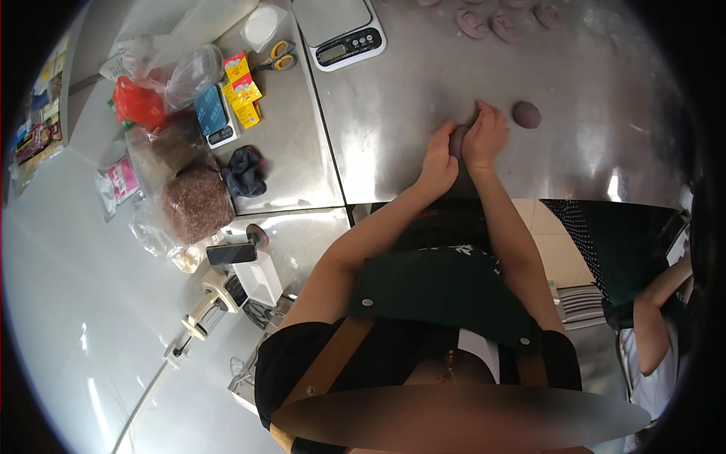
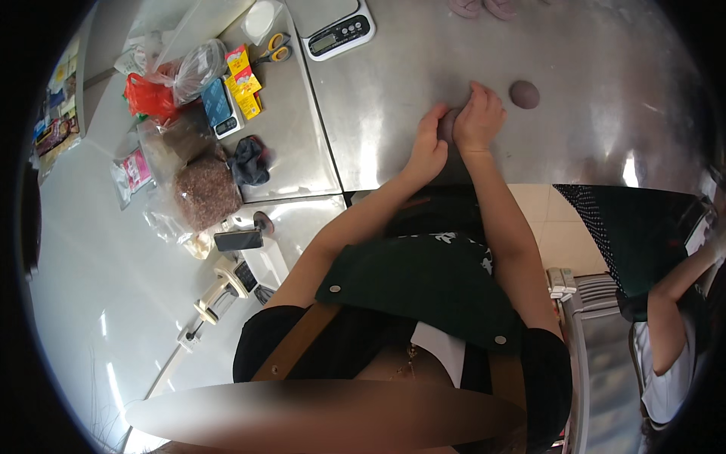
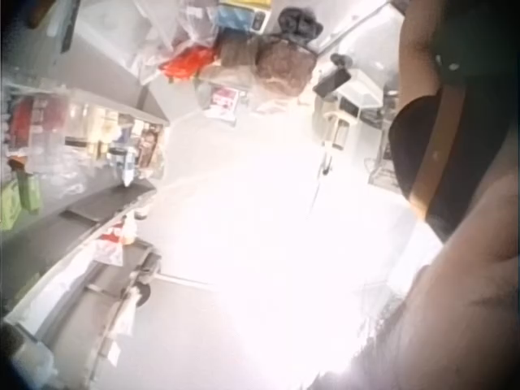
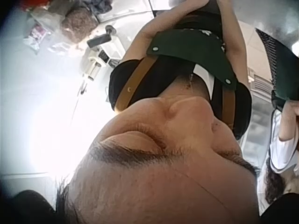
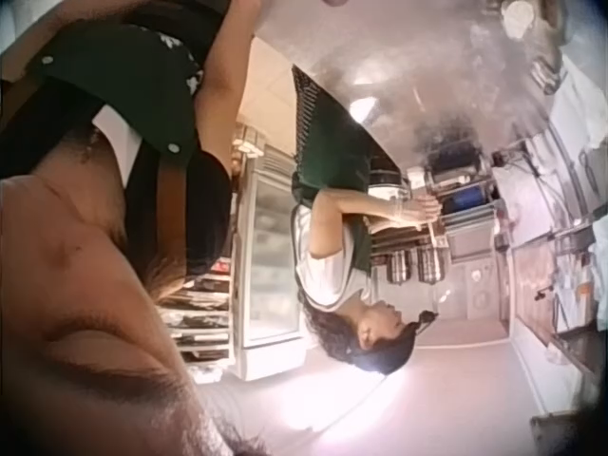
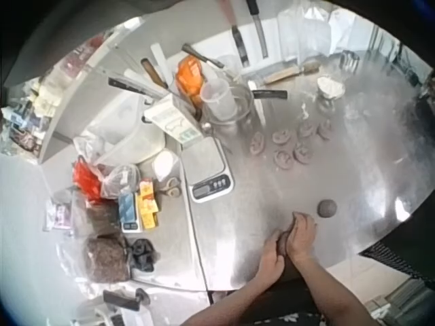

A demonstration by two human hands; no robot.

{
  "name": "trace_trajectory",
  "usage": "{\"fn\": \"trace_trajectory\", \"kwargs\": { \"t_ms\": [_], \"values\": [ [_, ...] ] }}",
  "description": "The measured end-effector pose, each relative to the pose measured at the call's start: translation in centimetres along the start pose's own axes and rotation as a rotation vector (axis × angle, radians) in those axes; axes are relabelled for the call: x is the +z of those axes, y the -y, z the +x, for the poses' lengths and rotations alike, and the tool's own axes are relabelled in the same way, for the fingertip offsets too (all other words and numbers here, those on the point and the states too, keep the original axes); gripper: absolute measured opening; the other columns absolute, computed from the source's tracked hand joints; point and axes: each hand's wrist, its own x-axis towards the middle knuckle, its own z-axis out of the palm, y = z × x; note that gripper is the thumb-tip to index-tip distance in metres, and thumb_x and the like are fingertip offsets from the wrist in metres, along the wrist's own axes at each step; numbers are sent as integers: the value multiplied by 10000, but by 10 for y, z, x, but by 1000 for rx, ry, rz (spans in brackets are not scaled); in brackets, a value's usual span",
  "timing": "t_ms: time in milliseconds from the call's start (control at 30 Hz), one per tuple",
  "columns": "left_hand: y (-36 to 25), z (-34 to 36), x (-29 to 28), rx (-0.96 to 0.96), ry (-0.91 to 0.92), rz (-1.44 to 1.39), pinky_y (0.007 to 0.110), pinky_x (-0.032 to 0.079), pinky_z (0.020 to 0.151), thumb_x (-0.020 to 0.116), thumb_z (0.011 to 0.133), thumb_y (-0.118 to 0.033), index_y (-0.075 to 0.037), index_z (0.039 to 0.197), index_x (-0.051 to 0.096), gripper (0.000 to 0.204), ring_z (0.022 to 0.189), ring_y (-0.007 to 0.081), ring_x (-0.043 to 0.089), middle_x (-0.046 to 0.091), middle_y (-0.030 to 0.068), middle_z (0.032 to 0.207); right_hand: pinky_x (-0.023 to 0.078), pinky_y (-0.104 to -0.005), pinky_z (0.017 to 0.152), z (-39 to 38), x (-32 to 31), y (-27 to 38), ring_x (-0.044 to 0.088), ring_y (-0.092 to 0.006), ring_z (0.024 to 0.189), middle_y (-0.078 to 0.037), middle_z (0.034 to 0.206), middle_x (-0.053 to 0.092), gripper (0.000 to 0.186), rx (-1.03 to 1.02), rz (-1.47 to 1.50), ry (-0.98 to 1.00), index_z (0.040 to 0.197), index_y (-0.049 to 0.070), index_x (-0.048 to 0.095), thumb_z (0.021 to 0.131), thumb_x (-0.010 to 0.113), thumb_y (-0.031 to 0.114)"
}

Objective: Shaping and rolling purple dough into small balls at a bakery station.

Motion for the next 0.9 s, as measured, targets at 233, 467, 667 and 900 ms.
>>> {"fn": "trace_trajectory", "kwargs": {
  "t_ms": [233,467,667,900],
  "values": [
    [-15,-2,1,-13,19,-107,386,276,1079,368,695,127,44,1346,312,659,1259,328,370,399,215,1319,383,-402,762,16,-8,9,570,-256,949,-62,1035,612,221,-74,133,-63,1077,129,597,862,546,113],
    [-20,11,2,109,-92,-135,397,242,1105,350,679,137,46,1382,247,717,1293,325,341,342,219,1359,381,-396,784,56,-1,24,569,-255,949,-54,1021,608,178,-9,140,-4,1046,131,596,877,538,137],
    [-14,-6,5,91,-128,-159,400,222,1120,339,672,141,46,1392,235,734,1315,324,321,339,217,1370,375,-418,799,26,6,12,561,-267,974,-60,1036,604,202,71,59,13,1064,131,588,873,523,126],
    [7,12,5,-68,-34,-203,380,226,1121,344,690,136,60,1387,235,710,1334,323,307,322,225,1390,380,-417,784,27,3,15,561,-265,964,-57,1023,601,203,12,-21,1,1056,124,588,859,538,117]
  ]
}}
